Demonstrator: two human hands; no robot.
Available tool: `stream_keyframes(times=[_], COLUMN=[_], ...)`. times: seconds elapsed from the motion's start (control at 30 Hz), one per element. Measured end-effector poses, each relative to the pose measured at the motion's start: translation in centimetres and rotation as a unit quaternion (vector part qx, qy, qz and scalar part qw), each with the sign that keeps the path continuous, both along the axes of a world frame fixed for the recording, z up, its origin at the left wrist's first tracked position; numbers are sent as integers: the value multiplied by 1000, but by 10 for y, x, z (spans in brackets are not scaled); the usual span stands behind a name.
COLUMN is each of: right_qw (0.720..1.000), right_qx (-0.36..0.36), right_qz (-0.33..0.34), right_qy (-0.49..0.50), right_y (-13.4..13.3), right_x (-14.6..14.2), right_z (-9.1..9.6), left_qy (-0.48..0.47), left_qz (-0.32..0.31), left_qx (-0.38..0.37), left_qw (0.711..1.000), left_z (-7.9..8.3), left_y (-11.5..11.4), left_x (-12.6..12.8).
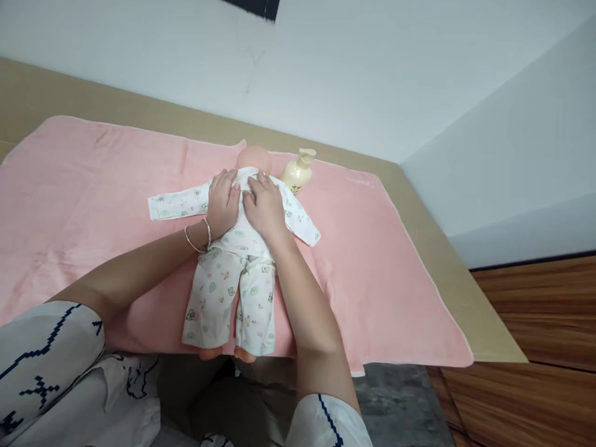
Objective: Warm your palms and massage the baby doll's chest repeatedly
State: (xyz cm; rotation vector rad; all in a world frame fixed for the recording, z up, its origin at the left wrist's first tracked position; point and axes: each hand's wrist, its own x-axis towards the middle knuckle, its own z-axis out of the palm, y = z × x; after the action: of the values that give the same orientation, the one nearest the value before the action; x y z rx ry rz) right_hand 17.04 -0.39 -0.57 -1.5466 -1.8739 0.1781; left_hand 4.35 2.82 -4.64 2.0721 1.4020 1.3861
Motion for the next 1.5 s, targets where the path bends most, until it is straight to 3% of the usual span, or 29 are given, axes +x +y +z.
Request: stream_keyframes(times=[0.13, 0.3, 0.43, 0.6, 0.67, 0.93, 1.07, 1.17, 1.27, 1.37, 1.43, 1.5], right_qw=[994, 1000, 999, 991, 985, 956, 921, 912, 928, 948, 952, 949], right_qx=[105, 7, 26, 77, 91, 91, 92, 100, 79, 58, 76, 101], right_qz=[-27, 22, 5, -50, -49, -67, -54, -51, -57, -39, -31, -52], right_qy=[25, -15, 27, 96, 137, 272, 374, 394, 360, 309, 293, 295], right_y=[-4, 3, 3, 4, 7, 11, 10, 13, 15, 15, 17, 21], right_x=[-3, -5, 4, 5, 2, -8, -26, -42, -54, -55, -47, -33], right_z=[6, 1, 3, -11, -17, -23, -20, -18, -10, 13, 36, 60], left_qy=[20, 60, 131, 237, 245, 235, 236, 237, 235, 216, 178, 98], left_qz=[3, 15, 5, 114, 111, 103, 110, 121, 141, 153, 114, 25], left_qx=[1, -28, -38, -170, -209, -137, -70, -63, -78, -56, -23, -17], left_qw=[1000, 998, 991, 950, 940, 957, 963, 962, 959, 963, 977, 995], left_z=[5, 14, 28, 38, 38, 47, 51, 50, 52, 61, 73, 88], left_y=[-3, -5, 1, 18, 22, 26, 32, 38, 42, 41, 38, 35], left_x=[-1, -3, -12, -33, -38, -50, -69, -82, -89, -84, -72, -52])
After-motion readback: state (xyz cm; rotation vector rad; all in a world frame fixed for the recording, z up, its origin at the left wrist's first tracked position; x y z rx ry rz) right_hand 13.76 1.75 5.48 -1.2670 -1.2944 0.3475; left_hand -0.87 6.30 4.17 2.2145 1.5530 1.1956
